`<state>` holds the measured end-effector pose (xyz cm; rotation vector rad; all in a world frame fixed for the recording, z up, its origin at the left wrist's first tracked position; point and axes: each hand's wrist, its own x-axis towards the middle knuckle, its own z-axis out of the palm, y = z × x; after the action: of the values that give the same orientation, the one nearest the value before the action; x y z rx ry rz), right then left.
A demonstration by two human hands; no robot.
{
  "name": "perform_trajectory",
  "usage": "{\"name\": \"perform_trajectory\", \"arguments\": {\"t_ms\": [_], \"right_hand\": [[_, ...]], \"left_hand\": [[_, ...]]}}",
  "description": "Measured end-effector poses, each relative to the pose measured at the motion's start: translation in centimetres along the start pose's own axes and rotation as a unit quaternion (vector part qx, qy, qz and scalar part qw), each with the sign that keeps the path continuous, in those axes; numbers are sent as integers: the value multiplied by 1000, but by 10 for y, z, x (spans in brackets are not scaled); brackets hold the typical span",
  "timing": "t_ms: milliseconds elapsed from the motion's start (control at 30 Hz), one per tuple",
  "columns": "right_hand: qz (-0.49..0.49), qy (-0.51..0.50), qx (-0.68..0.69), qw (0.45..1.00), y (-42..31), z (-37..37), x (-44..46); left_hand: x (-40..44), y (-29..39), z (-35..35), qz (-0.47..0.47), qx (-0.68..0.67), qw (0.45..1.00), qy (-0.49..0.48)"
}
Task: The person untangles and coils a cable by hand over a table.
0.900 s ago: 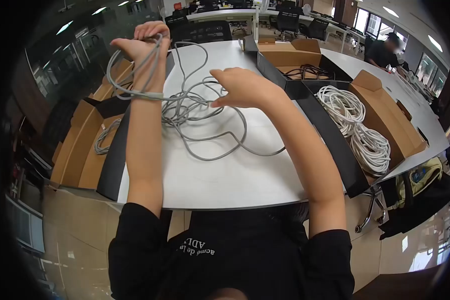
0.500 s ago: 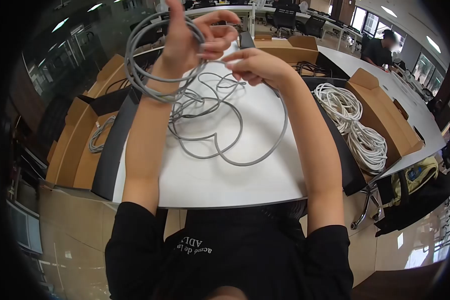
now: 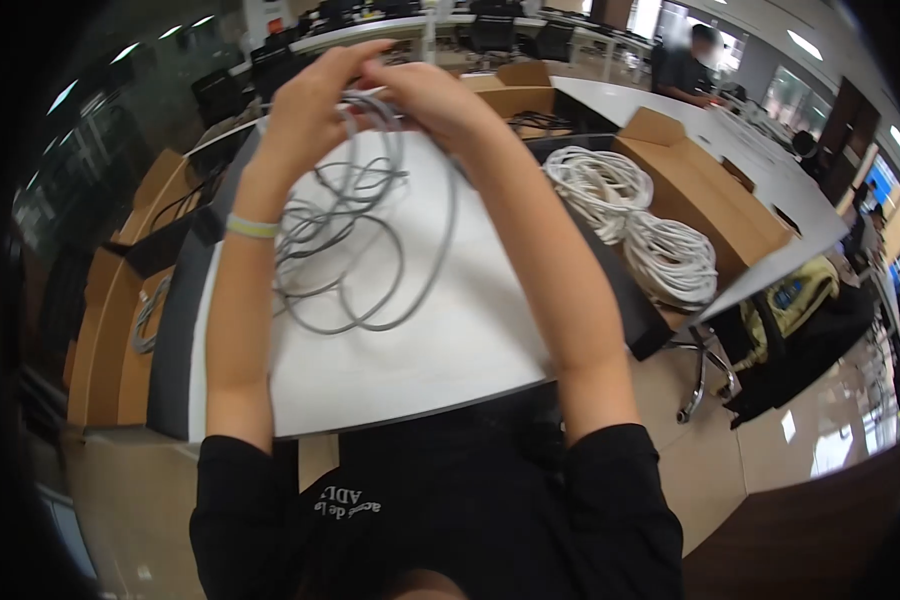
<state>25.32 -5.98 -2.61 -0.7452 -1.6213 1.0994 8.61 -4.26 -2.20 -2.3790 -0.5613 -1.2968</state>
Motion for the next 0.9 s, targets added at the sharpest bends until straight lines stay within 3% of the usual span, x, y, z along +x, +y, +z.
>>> {"name": "perform_trajectory", "arguments": {"t_ms": [33,67,100,167,200,267,300,333,367,400,467,500,567,633,667,733,767,900], "right_hand": [[15,8,-92,996,-22,11,-18],[-39,-7,-68,997,-10,9,-10],[-90,9,-156,984,-24,15,-20],[-247,120,-362,891,-42,21,-31],[-380,179,-377,826,-56,26,-38],[-586,87,-304,746,-93,32,-67],[-656,2,-252,711,-106,36,-71],[-656,-1,-252,712,-111,43,-71],[-649,-11,-250,718,-98,60,-100],[-642,-19,-249,725,-104,52,-132],[-631,-33,-250,734,-144,-35,-146],[-626,-40,-251,737,-136,-17,-144],[-617,-55,-253,743,-104,57,-136],[-609,-70,-250,750,-92,87,-139],[-604,-77,-246,754,-72,136,-104],[-595,-92,-236,763,-86,111,-133],[-590,-102,-233,766,-90,104,-139],[-569,-137,-228,778,-80,133,-128]], "left_hand": [[-1,-2,-2,-15,-24,1000,7],[-2,-7,-4,-30,-46,998,12],[-2,-12,-4,-26,-3,999,30],[-1,-19,-15,-56,10,998,21],[2,-18,-27,-87,-20,996,-6],[12,6,-54,-85,-42,995,34],[21,26,-72,-161,34,986,28],[25,35,-81,-238,110,965,20],[8,1,-84,-32,-50,990,127],[6,-25,-73,-128,-34,984,115],[7,-7,-74,-141,-45,981,122],[-18,10,-87,-154,-55,978,129],[-33,-34,-105,-180,-73,970,145],[-30,25,-105,-206,-88,962,158],[-35,14,-112,-221,-94,957,162],[-33,25,-118,-251,-104,947,173],[-25,-2,-121,-266,-110,940,180],[-16,26,-124,-322,-140,913,210]]}}
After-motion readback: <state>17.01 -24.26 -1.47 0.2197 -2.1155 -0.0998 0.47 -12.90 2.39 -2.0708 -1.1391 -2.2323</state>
